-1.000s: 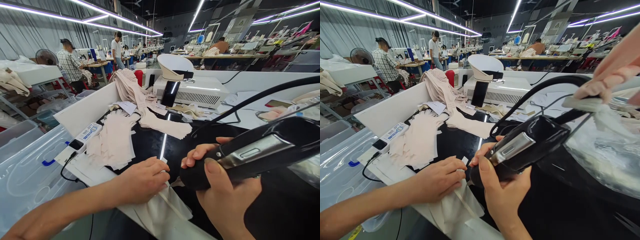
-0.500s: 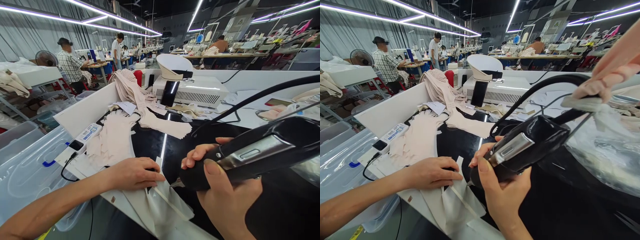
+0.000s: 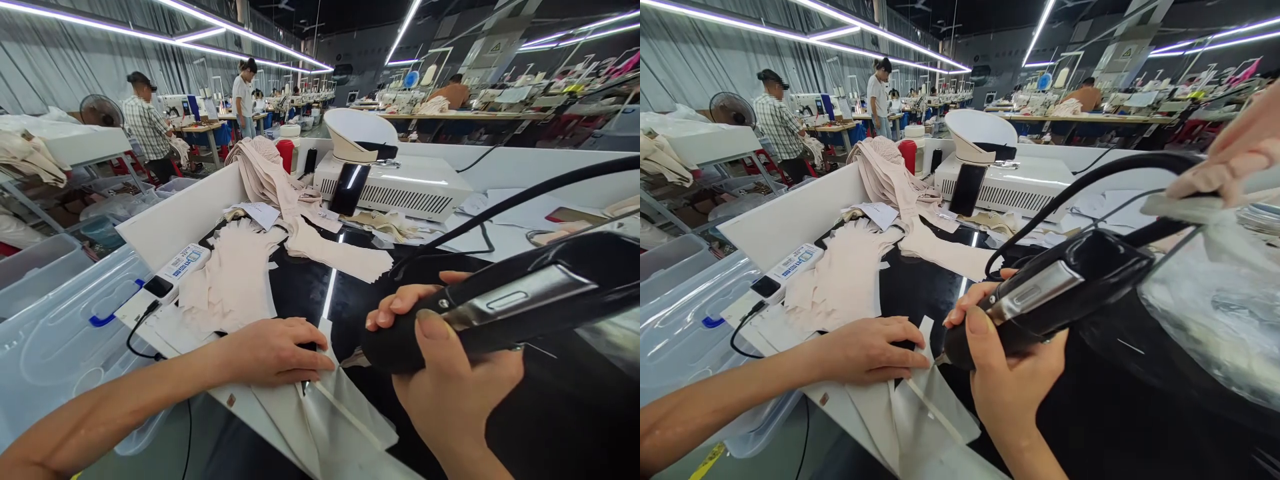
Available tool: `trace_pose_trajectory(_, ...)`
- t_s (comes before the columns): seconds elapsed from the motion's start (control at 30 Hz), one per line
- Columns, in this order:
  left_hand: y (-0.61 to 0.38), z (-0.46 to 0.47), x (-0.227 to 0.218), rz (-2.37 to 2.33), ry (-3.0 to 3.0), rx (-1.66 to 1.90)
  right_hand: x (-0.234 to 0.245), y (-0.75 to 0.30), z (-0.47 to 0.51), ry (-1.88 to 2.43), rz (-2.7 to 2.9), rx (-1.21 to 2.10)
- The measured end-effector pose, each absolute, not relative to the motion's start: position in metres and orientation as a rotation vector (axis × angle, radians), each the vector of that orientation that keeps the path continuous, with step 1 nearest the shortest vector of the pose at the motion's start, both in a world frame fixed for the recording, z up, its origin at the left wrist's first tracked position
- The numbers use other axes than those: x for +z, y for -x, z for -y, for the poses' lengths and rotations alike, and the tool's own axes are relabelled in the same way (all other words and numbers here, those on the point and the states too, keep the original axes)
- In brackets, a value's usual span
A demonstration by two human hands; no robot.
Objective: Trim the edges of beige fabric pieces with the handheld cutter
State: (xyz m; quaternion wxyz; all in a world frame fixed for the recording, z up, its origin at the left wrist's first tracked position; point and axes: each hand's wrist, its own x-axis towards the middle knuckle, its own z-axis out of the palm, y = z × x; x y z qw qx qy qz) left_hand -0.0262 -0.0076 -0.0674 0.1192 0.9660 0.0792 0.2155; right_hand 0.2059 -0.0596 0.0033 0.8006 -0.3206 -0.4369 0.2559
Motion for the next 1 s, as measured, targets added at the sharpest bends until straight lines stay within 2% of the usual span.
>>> trace_pose_trajectory(0.63,0.025,0.024,-0.06,-0.287,-2.782,0.579,0.011,-0.199,0.06,0.755,0.952,0.537)
trace_pose_trajectory(1.0,0.015,0.013,-0.057,-0.509,-2.878,0.675,0.006,-0.24,0.058,0.908,1.016,0.377)
